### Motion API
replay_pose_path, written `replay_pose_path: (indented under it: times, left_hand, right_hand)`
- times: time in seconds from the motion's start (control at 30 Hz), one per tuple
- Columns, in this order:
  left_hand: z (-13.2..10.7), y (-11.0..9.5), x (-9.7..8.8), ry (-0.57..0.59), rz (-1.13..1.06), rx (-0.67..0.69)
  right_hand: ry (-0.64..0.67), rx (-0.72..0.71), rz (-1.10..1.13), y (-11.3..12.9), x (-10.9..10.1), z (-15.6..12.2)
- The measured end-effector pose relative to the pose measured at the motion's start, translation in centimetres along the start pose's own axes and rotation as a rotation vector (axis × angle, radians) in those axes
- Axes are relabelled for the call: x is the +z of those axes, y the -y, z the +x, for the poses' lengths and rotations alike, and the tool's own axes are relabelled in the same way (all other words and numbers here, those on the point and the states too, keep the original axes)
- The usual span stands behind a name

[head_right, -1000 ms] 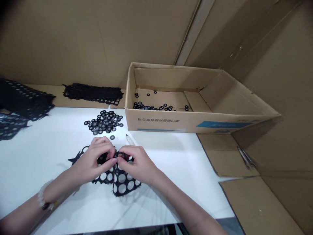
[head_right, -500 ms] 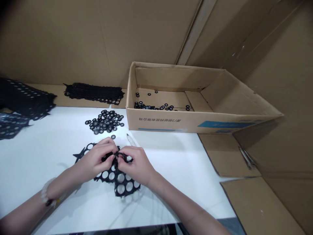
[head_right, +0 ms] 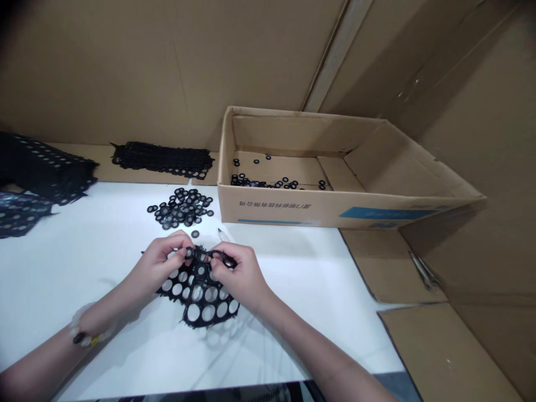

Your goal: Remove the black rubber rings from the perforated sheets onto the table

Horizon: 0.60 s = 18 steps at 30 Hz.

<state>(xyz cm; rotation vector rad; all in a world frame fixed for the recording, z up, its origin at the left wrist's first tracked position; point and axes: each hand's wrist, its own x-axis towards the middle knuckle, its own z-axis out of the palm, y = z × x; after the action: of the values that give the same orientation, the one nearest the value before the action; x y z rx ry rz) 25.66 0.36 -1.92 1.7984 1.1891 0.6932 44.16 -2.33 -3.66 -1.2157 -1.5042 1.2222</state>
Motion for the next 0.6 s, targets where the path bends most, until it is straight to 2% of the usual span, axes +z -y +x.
replay_pose_path:
  times: [0.1,0.2,0.27,0.33,0.4,0.5,0.6]
  left_hand:
    - [0.3,0.2,-0.4,0.066,0.019,-0.026]
    - [0.5,0.4,-1.3,0.072,0.064,-0.038]
    - [0.7,0.6,-2.0,0.000,0.117,-0.040]
    - [0.8,0.9,-2.7,-0.121,0.225,-0.060]
    - [1.1,1.5,-3.2,-0.223,0.382,-0.087]
    - [1.7,2.8,-3.4,-0.295,0.611,-0.082]
    - [2.3,4.2,-3.4,-0.335,0.670,-0.060]
  right_hand:
    - [-0.001,0.035,-0.053,0.1,-0.1,0.2]
    - [-0.087,0.043,-0.089,0.1,-1.0,0.7]
    - [-0.168,0.037,-0.139,0.0,-1.9,1.2]
    - [-0.198,0.040,-0.191,0.0,-2.6,1.5]
    - [-0.160,0.049,-0.215,0.0,-2.6,1.5]
    - [-0.066,0.052,-0.219,0.0,-1.9,1.0]
    - [-0.014,0.062,-0.213,-0.1,-1.3,0.5]
